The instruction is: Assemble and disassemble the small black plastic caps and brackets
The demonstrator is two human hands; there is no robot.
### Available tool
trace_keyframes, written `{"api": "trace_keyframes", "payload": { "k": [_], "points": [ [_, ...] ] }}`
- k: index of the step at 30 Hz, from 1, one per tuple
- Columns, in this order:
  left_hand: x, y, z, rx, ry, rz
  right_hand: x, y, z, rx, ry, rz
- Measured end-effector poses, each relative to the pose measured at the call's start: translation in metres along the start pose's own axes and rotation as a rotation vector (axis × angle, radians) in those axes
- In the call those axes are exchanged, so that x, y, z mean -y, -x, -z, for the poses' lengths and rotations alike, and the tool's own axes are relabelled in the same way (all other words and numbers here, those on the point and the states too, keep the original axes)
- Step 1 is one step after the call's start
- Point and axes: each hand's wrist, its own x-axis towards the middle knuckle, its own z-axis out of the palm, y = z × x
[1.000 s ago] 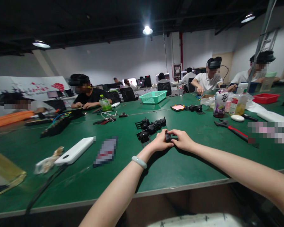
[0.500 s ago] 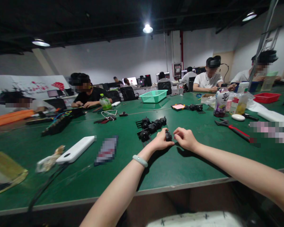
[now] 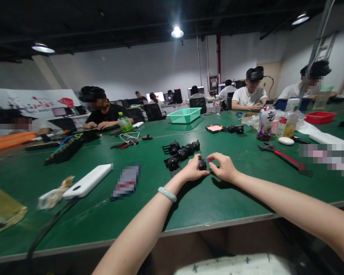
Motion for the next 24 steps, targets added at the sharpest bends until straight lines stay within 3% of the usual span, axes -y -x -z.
{"api": "trace_keyframes", "payload": {
  "k": [3,8,14,20,24],
  "points": [
    [0.0000,0.0003,0.0004,0.004,0.010,0.003,0.0007,-0.0014,0.0018,0.020,-0.047,0.049],
    [-0.0047,0.0003,0.0023,0.003,0.006,0.014,-0.0033,0.0016,0.0040,0.028,-0.007,-0.034],
    [-0.0046,0.0007,0.0034,0.022,0.001,-0.002,-0.0066,-0.0008,-0.0010,0.088,-0.147,0.058],
    [-0.0016,0.0009,0.0019,0.010,0.004,0.010,-0.0082,0.0005,0.0023,0.034,-0.153,0.000],
    [-0.0030,0.0012,0.0028,0.006,0.028,0.011,-0.0085,-0.0008,-0.0006,0.134,-0.169,0.023]
  ]
}}
